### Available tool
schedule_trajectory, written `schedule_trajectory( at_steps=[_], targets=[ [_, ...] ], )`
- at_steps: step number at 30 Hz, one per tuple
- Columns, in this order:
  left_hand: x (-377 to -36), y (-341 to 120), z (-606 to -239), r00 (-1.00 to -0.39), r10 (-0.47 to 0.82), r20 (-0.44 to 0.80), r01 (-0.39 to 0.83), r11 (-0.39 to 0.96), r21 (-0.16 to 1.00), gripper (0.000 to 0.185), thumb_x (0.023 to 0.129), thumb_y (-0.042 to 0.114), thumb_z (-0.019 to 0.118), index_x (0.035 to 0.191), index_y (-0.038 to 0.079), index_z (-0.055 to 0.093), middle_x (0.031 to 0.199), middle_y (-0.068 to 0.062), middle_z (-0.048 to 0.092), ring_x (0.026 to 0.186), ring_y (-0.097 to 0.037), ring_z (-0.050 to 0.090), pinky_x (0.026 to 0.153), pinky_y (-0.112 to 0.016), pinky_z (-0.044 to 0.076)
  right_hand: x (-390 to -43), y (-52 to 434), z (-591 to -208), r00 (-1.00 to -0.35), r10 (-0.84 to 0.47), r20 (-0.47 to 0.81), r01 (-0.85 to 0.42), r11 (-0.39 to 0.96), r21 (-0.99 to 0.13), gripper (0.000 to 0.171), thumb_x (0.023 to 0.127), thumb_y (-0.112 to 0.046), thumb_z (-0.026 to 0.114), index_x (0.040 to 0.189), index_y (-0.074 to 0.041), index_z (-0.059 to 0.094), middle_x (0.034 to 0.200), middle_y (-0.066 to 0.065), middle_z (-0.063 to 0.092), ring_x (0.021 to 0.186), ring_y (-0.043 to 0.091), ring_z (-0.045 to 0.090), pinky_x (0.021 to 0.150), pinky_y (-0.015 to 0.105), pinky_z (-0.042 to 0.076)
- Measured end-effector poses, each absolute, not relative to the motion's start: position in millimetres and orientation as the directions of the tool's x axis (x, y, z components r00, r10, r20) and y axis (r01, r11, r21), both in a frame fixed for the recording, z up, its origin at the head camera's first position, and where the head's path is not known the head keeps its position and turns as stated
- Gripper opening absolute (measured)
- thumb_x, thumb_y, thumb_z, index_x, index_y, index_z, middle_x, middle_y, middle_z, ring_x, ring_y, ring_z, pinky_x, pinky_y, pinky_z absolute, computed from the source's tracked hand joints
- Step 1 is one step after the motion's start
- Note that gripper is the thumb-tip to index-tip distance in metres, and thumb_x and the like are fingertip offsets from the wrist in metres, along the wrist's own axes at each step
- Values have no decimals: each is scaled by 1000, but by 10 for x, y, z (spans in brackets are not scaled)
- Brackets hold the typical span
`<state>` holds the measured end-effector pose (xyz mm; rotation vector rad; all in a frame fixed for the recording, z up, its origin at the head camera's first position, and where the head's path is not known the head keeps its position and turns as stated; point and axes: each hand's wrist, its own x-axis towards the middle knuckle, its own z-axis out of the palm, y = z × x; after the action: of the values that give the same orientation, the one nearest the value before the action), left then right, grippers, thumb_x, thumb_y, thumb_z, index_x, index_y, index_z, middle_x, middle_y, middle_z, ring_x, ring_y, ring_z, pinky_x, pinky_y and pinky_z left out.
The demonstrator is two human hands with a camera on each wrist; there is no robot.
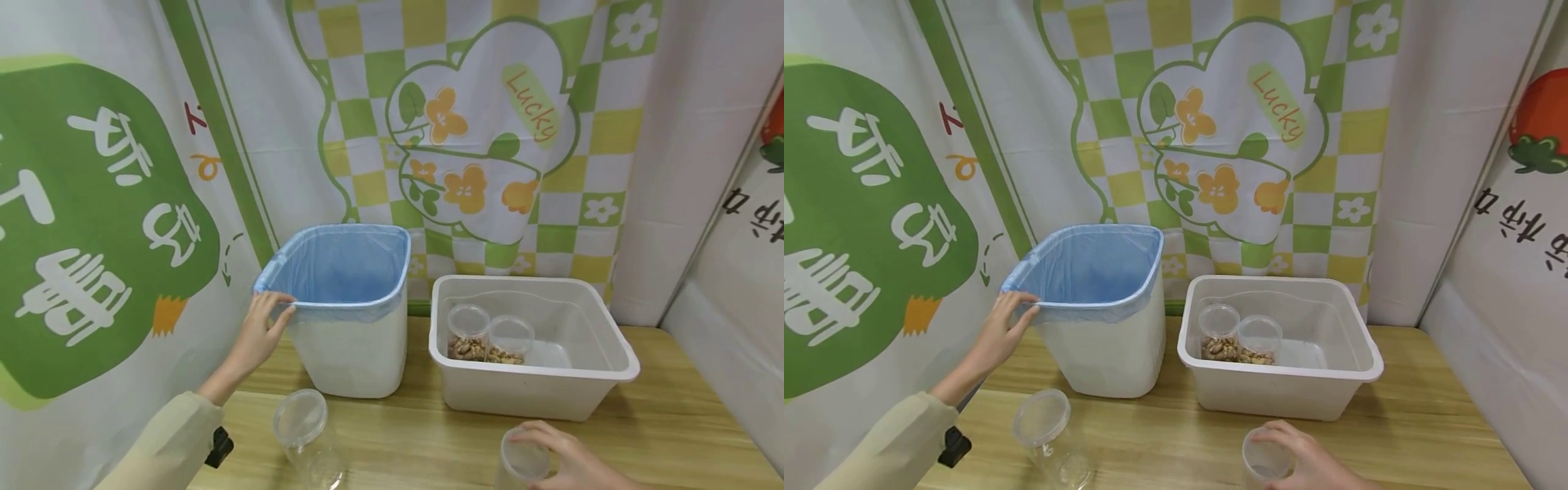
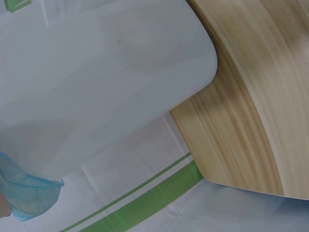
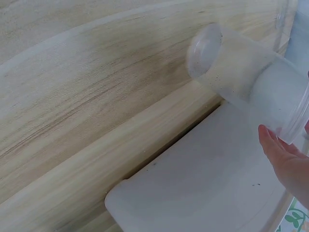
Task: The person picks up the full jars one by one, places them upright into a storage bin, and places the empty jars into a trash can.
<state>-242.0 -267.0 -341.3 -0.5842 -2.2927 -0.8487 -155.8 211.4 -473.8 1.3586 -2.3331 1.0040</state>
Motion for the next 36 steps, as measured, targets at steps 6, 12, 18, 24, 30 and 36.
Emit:
schedule_trajectory(
  at_steps=[6, 12, 18, 24, 30, 36],
  targets=[
    [-2413, -2670, -3407, -716, 183, 674, 576, 700, 422, 11, 86, 0, 52, 95, -6, 54, 93, -20, 55, 100, -36, 43, 105, -55, 4, -1581, 2092, -4707, -548, -626, 555, -835, 369, -409, 62, 61, -18, 80, 116, -13, 53, 110, 5, 52, 97, 8, 51, 64, 21, 47],
    [-2418, -2672, -3401, -717, 186, 672, 578, 698, 423, 11, 85, -1, 52, 95, -6, 54, 93, -20, 55, 100, -37, 43, 104, -56, 6, -1619, 2060, -4662, -516, -580, 630, -856, 381, -351, 65, 54, -16, 82, 113, -9, 56, 106, 6, 54, 95, 10, 52, 70, 14, 45],
    [-2421, -2671, -3402, -717, 184, 673, 576, 700, 422, 11, 85, -1, 52, 95, -6, 54, 93, -20, 55, 100, -37, 43, 104, -56, 5, -1624, 2020, -4496, -533, -548, 644, -844, 394, -363, 64, 54, -12, 82, 113, -9, 57, 106, 2, 55, 97, 8, 52, 80, 9, 40],
    [-2415, -2668, -3398, -717, 186, 672, 575, 702, 420, 11, 85, -1, 52, 95, -7, 54, 93, -20, 55, 100, -37, 43, 104, -55, 4, -1628, 1967, -4269, -562, -510, 651, -823, 424, -378, 61, 59, -15, 81, 114, -10, 56, 107, 2, 56, 97, 8, 52, 80, 8, 40],
    [-2438, -2666, -3402, -712, 185, 677, 577, 705, 414, 11, 85, -2, 53, 94, -6, 54, 92, -20, 55, 100, -36, 44, 104, -56, 5, -1692, 1914, -4026, -576, -513, 637, -816, 406, -412, 59, 62, -12, 79, 116, -9, 54, 109, 3, 56, 97, 8, 53, 72, 19, 49],
    [-2423, -2670, -3407, -708, 186, 681, 583, 699, 414, 11, 84, -3, 52, 94, -6, 54, 92, -20, 54, 99, -36, 44, 104, -56, 4, -1745, 1834, -3756, -638, -478, 603, -770, 411, -489, 56, 66, -11, 77, 117, -12, 54, 111, 1, 56, 97, 9, 54, 70, 28, 53]
  ],
)
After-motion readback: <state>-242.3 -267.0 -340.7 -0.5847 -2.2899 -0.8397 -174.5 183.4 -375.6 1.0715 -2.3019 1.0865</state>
